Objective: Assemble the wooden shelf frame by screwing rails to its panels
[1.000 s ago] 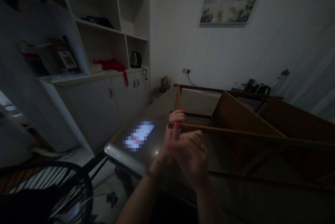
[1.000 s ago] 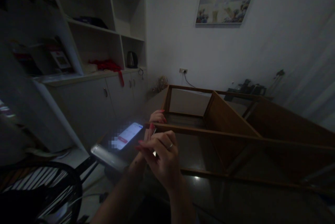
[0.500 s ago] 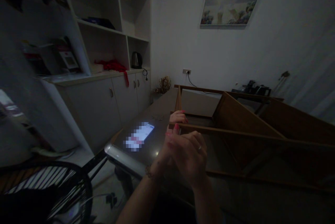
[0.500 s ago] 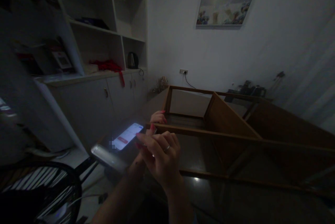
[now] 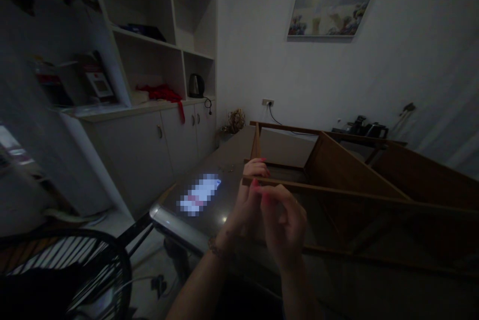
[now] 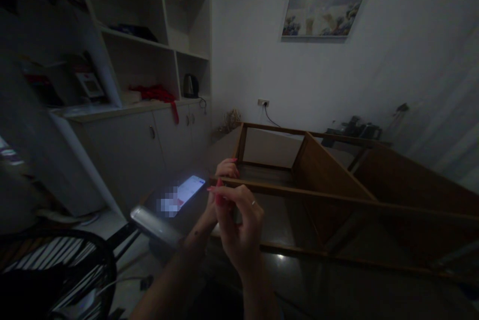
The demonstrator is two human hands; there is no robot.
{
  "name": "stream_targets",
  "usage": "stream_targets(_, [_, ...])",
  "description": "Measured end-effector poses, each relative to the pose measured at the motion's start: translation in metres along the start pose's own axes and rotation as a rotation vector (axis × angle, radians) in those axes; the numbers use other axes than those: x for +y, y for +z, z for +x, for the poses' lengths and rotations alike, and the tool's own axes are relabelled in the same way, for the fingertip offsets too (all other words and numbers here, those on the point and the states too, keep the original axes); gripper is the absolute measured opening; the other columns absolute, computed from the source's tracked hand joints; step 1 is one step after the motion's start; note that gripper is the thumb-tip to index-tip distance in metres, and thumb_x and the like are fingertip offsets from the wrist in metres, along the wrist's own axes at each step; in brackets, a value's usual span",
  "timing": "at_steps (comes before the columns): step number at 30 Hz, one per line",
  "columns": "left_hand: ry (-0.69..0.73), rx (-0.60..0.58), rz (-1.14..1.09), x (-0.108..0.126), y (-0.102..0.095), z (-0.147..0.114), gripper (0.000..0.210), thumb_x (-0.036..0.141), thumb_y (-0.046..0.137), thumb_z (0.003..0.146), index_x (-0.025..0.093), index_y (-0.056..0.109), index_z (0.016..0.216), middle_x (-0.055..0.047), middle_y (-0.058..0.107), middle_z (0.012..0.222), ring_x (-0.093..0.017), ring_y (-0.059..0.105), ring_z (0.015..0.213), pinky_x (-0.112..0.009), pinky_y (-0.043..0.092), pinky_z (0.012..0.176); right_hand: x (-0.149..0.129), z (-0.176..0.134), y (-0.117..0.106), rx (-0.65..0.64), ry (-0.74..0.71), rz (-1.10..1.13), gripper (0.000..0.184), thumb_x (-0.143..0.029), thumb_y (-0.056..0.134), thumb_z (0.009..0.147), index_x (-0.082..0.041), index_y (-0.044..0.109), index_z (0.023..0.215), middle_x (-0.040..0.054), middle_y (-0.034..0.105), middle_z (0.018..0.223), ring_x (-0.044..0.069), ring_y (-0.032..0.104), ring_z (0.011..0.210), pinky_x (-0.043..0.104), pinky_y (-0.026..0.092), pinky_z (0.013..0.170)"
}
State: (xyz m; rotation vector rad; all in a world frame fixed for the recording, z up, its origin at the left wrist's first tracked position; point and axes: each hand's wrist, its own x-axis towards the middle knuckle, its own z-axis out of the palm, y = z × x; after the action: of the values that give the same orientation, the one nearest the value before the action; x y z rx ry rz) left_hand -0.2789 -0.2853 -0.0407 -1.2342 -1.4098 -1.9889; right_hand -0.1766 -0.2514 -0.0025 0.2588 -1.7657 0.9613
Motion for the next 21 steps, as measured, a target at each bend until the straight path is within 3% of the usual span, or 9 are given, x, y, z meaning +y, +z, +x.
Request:
stream_targets(5, [0.026,0.024,-0.087,0.001,0.001,0.003,0.033,0.044,0.029,0.101,0.022,0.052,0.092,-0.005,0.057,0.095,-0.019,0.056,0.094,-0.045,0.044,0.100,0.005,-0.006,-0.003,0.025,-0.079,-0.040,0.015,-0.018,0.058,0.093,-0.026,0.067,0.102,0.0007,0.069,0.083,0.013,0.063,0.071,0.026,0.052,0.063])
stream_targets(13, [0.117,0.027,-0.083,0.005,0.003,0.007,0.030,0.039,0.029,0.102,0.022,0.051,0.091,-0.006,0.059,0.093,-0.022,0.055,0.111,-0.046,0.044,0.102,0.020,-0.016,-0.014,0.071,-0.311,-0.273,0.015,-0.021,0.064,0.091,-0.023,0.067,0.106,0.0021,0.072,0.084,0.015,0.066,0.073,0.028,0.052,0.067])
stream_targets(17, [0.102,0.052,-0.089,0.004,0.004,0.007,0.030,0.040,0.030,0.102,0.023,0.051,0.091,-0.006,0.058,0.095,-0.022,0.055,0.113,-0.046,0.043,0.103,0.023,-0.019,-0.018,0.067,-0.325,-0.374,0.023,-0.021,0.061,0.092,-0.027,0.068,0.113,0.0022,0.071,0.087,0.015,0.065,0.075,0.029,0.051,0.069])
stream_targets(21, [0.118,0.038,-0.117,0.000,0.004,0.006,0.031,0.041,0.032,0.101,0.022,0.053,0.089,-0.006,0.058,0.094,-0.022,0.056,0.108,-0.047,0.042,0.103,0.018,-0.015,-0.016,0.013,-0.299,-0.282,0.035,-0.014,0.055,0.093,-0.029,0.061,0.125,0.0006,0.064,0.076,0.014,0.057,0.064,0.029,0.048,0.059])
